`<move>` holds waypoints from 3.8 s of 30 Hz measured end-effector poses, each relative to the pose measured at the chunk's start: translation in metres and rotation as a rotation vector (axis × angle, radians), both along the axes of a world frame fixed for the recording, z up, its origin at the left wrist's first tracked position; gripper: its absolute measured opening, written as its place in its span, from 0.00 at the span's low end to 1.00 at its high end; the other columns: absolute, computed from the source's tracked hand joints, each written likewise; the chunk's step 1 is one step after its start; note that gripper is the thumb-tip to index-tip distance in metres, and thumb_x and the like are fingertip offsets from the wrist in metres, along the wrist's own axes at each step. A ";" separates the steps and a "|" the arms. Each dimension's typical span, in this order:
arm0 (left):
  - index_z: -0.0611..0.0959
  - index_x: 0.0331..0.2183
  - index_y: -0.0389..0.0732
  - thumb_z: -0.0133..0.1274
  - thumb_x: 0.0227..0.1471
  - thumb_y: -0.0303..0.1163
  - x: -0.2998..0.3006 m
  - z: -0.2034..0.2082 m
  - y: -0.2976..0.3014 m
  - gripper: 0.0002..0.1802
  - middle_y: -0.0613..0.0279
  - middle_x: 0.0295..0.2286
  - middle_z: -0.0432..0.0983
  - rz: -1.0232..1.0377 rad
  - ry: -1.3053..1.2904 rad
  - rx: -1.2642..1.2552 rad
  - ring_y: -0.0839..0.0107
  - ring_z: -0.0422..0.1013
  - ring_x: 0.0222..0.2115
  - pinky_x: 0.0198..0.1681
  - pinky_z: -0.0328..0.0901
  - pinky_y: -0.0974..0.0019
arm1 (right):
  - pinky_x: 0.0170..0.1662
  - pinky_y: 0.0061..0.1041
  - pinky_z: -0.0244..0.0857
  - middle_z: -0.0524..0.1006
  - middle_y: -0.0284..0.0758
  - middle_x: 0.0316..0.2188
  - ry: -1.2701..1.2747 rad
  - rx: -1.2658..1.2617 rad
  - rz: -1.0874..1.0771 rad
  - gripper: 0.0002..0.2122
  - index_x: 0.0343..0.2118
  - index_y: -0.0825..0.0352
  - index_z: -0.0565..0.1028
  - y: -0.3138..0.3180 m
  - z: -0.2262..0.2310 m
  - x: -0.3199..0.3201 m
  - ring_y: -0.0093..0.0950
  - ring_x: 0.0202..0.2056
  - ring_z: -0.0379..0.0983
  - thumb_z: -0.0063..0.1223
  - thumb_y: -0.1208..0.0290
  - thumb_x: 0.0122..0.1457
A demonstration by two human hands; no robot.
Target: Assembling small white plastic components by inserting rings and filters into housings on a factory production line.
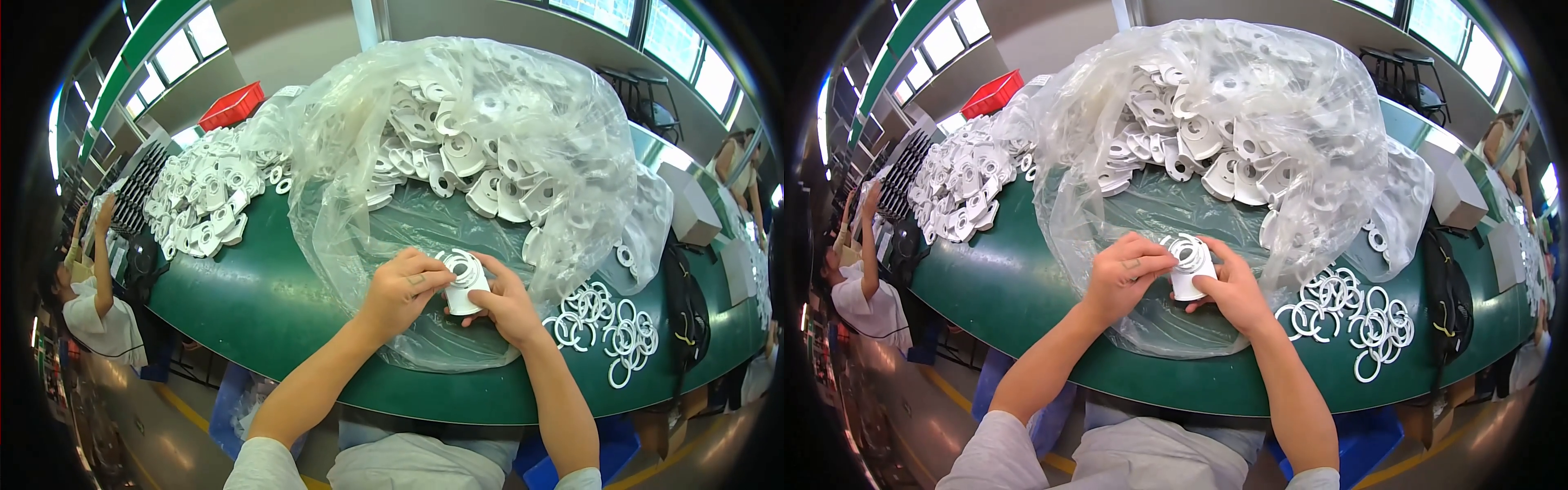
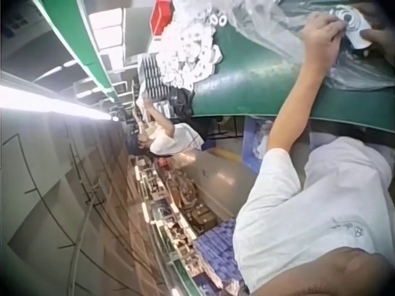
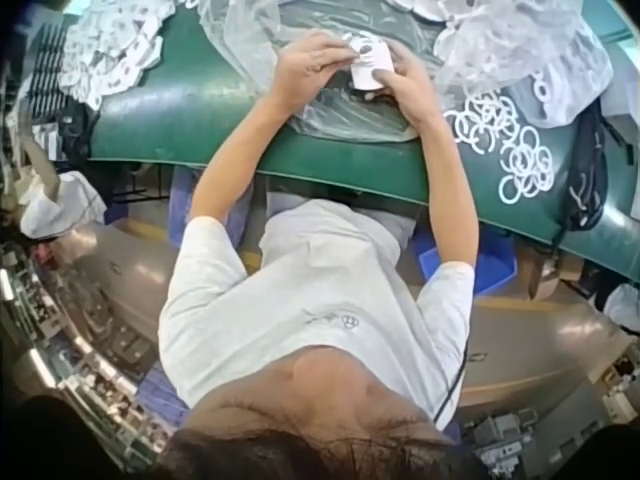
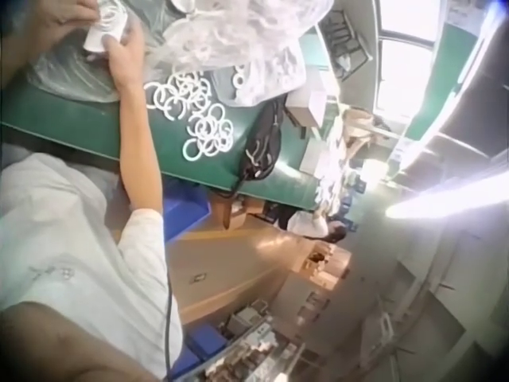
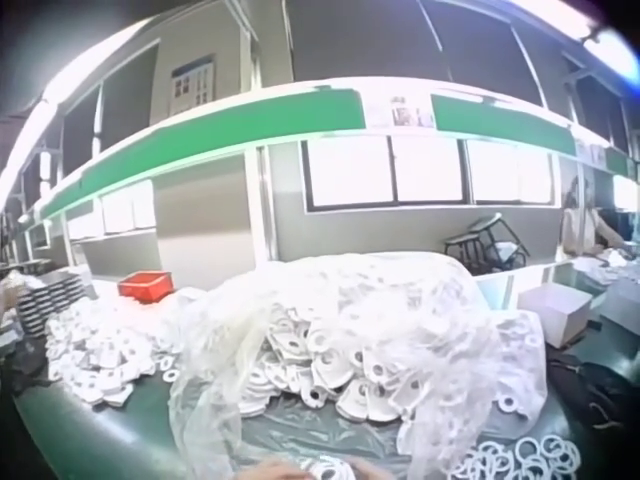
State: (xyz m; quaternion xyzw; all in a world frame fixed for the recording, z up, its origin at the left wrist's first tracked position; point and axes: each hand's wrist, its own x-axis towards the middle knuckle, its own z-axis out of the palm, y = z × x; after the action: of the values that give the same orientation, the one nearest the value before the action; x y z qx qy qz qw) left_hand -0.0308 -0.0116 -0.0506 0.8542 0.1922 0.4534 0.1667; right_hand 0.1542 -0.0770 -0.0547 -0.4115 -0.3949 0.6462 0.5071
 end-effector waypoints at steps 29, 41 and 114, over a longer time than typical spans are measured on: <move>0.82 0.34 0.45 0.57 0.29 0.18 0.006 -0.002 -0.011 0.22 0.66 0.33 0.72 0.031 0.234 0.195 0.65 0.69 0.32 0.29 0.69 0.66 | 0.29 0.24 0.74 0.74 0.40 0.36 -0.021 -0.011 -0.059 0.28 0.57 0.72 0.56 -0.002 -0.001 -0.002 0.27 0.33 0.75 0.45 0.84 0.50; 0.82 0.34 0.42 0.56 0.29 0.23 0.004 -0.005 -0.012 0.21 0.68 0.32 0.72 0.041 0.286 0.320 0.67 0.70 0.33 0.27 0.67 0.69 | 0.27 0.22 0.73 0.75 0.39 0.35 -0.072 0.012 -0.063 0.28 0.57 0.71 0.55 -0.003 -0.002 -0.005 0.25 0.29 0.74 0.45 0.85 0.51; 0.81 0.35 0.35 0.54 0.48 0.23 0.001 0.009 -0.014 0.09 0.61 0.28 0.75 -0.068 -0.183 -0.626 0.75 0.71 0.29 0.30 0.65 0.73 | 0.27 0.14 0.60 0.75 0.28 0.28 -0.419 0.304 -0.230 0.11 0.36 0.69 0.75 -0.008 -0.004 -0.027 0.14 0.28 0.67 0.43 0.68 0.63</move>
State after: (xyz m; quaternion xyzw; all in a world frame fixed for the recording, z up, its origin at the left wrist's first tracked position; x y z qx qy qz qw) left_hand -0.0298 -0.0254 -0.0420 0.7232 0.2780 0.4411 0.4529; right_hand 0.1276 -0.0850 -0.0591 -0.4977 -0.5341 0.4186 0.5402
